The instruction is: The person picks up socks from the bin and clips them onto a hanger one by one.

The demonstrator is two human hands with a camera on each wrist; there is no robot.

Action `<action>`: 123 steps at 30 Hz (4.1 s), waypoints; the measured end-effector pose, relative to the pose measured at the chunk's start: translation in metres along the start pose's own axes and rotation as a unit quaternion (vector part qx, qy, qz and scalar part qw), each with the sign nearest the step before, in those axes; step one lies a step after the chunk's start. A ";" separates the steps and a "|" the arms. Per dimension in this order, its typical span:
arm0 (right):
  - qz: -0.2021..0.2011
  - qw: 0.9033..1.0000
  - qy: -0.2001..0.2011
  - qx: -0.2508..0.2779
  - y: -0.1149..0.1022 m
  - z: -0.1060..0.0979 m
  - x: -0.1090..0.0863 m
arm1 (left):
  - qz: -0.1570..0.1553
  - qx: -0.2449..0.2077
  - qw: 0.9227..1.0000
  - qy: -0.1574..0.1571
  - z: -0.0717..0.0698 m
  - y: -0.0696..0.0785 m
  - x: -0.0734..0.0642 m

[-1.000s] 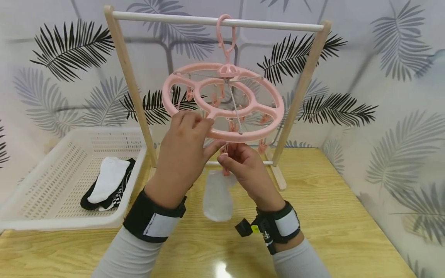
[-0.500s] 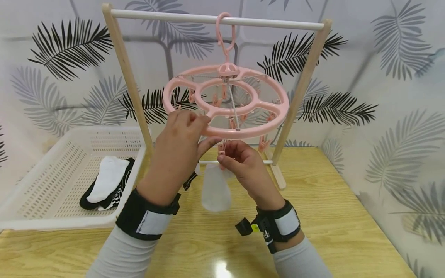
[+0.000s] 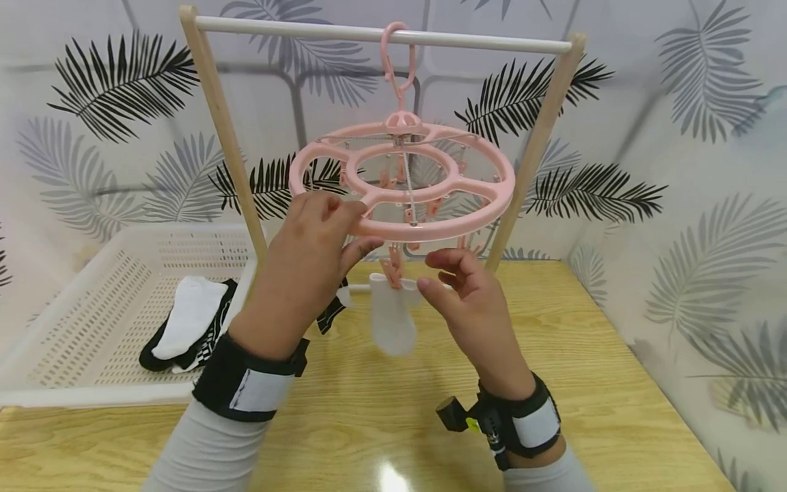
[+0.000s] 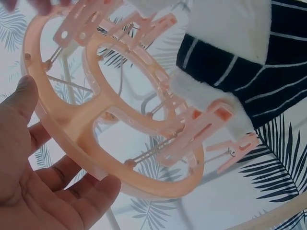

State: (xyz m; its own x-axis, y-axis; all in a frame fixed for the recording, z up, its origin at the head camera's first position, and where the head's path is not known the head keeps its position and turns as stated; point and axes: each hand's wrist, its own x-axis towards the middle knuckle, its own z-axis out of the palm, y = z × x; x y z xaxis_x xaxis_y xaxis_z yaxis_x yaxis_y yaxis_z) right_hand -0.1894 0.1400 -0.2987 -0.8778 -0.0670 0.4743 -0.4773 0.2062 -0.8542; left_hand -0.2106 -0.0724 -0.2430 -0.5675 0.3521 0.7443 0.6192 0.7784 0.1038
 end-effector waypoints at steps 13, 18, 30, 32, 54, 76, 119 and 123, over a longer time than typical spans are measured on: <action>-0.017 0.993 0.112 0.040 -0.008 -0.038 0.000 | 0.042 -0.019 0.999 -0.010 -0.005 -0.015 0.000; -0.003 0.996 0.082 0.044 0.003 -0.047 0.011 | 0.048 -0.034 0.998 -0.029 -0.010 -0.020 -0.001; 0.025 0.984 -0.168 0.049 0.023 -0.055 0.030 | 0.036 -0.058 0.996 -0.061 -0.016 -0.029 -0.002; 0.022 0.983 -0.172 0.056 0.023 -0.054 0.033 | 0.036 -0.064 0.995 -0.063 -0.017 -0.030 -0.001; 0.023 0.977 -0.165 0.132 0.021 -0.043 0.026 | 0.051 -0.084 0.993 -0.073 -0.019 -0.042 -0.002; -0.012 0.987 -0.132 0.089 0.007 -0.012 0.016 | 0.051 -0.084 0.995 0.001 -0.015 -0.051 -0.009; -0.010 0.993 -0.103 0.060 0.014 0.001 0.016 | -0.276 -0.018 0.959 -0.064 -0.011 -0.225 -0.056; -0.015 0.992 -0.106 0.063 0.015 0.002 0.016 | -0.283 0.019 0.949 -0.139 0.003 -0.244 -0.076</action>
State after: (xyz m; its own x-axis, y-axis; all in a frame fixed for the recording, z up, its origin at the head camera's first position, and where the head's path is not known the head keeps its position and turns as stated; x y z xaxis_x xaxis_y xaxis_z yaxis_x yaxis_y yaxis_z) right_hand -0.2110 0.1404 -0.3042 -0.8460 -0.2779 0.4551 -0.4921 0.0781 -0.8670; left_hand -0.3198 -0.2878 -0.3269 -0.9278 -0.0078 0.3731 0.1559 0.9002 0.4066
